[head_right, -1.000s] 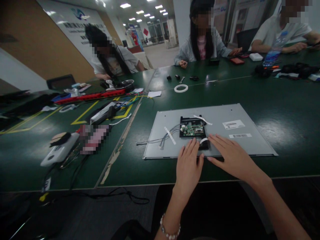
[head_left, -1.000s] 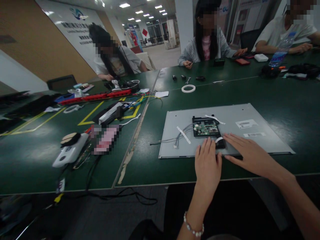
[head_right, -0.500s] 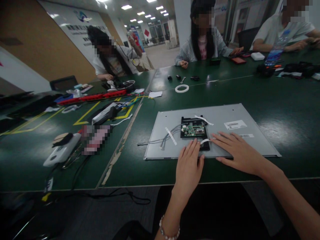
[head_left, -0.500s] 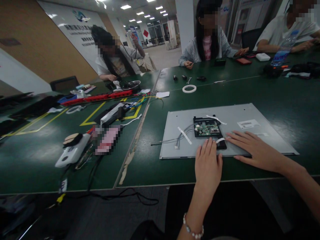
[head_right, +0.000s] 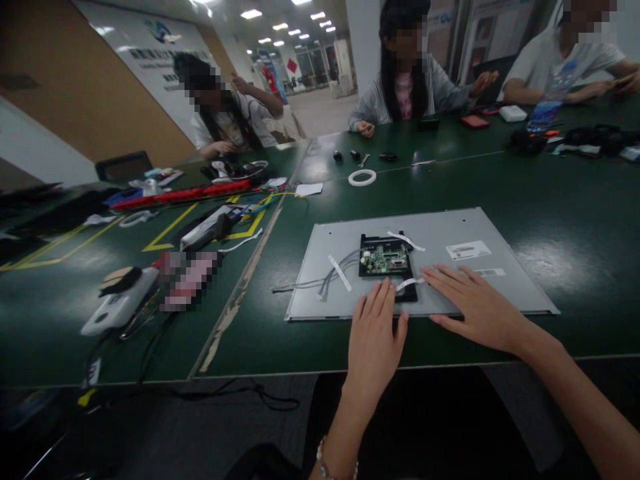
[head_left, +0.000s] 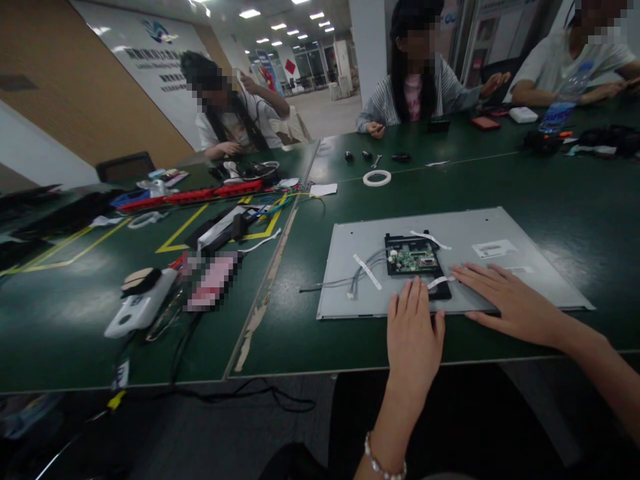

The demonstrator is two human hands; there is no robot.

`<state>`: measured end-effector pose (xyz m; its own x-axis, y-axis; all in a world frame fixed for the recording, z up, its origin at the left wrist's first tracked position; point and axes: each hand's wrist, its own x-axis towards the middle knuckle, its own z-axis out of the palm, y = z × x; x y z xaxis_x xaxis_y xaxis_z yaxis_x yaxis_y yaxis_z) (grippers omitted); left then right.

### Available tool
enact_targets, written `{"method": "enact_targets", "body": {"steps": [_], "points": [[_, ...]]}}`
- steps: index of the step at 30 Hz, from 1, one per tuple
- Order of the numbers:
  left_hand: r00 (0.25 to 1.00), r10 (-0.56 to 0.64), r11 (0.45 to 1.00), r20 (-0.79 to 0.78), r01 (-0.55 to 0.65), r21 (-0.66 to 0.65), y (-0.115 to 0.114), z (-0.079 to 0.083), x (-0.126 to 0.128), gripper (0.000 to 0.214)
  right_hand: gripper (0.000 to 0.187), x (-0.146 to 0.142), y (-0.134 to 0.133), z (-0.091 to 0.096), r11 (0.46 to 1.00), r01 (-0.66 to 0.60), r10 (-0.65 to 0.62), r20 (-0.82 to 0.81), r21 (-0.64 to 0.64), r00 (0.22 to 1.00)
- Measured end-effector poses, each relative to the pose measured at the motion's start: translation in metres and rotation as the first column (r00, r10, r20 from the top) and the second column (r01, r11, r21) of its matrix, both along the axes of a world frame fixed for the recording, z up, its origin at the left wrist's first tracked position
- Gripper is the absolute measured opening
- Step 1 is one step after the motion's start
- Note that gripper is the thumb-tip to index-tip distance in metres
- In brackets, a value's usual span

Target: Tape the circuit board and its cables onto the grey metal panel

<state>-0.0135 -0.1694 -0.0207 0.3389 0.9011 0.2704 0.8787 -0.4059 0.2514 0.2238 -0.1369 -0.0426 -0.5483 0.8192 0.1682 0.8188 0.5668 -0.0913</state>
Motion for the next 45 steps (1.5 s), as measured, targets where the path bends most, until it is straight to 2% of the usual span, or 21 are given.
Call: {"method": "enact_targets", "body": {"steps": [16, 23, 30, 36, 40, 45], "points": [[1.0, 0.03, 0.999, -0.008, -0.029, 0.036, -0.005, 0.0, -0.003, 0.05, 0.077, 0.003, -0.004, 0.003, 0.997, 0.058, -0.056, 0.044, -0.041, 0.997], [0.993, 0.111, 0.993, -0.038, -0.11, 0.046, -0.009, 0.002, -0.003, 0.048, 0.072, 0.003, -0.003, 0.001, 0.999, 0.044, -0.043, 0.058, -0.024, 0.997], [0.994, 0.101, 0.994, -0.043, -0.099, 0.036, -0.01, 0.003, -0.004, 0.048, 0.072, 0.002, -0.005, 0.001, 0.999, 0.045, -0.044, 0.061, -0.014, 0.997], [0.994, 0.113, 0.993, -0.001, -0.113, 0.037, -0.012, 0.002, -0.006, 0.055, 0.079, 0.003, -0.008, -0.001, 0.997, 0.079, -0.079, 0.049, -0.013, 0.996], [0.992, 0.127, 0.991, 0.024, -0.128, 0.047, -0.013, 0.001, -0.008, 0.054, 0.086, 0.01, -0.01, -0.006, 0.992, 0.122, -0.121, 0.026, -0.037, 0.992], [0.992, 0.115, 0.992, 0.048, -0.117, 0.045, -0.014, 0.001, -0.01, 0.053, 0.083, 0.034, -0.014, -0.016, 0.978, 0.196, -0.193, 0.053, -0.065, 0.98]]}}
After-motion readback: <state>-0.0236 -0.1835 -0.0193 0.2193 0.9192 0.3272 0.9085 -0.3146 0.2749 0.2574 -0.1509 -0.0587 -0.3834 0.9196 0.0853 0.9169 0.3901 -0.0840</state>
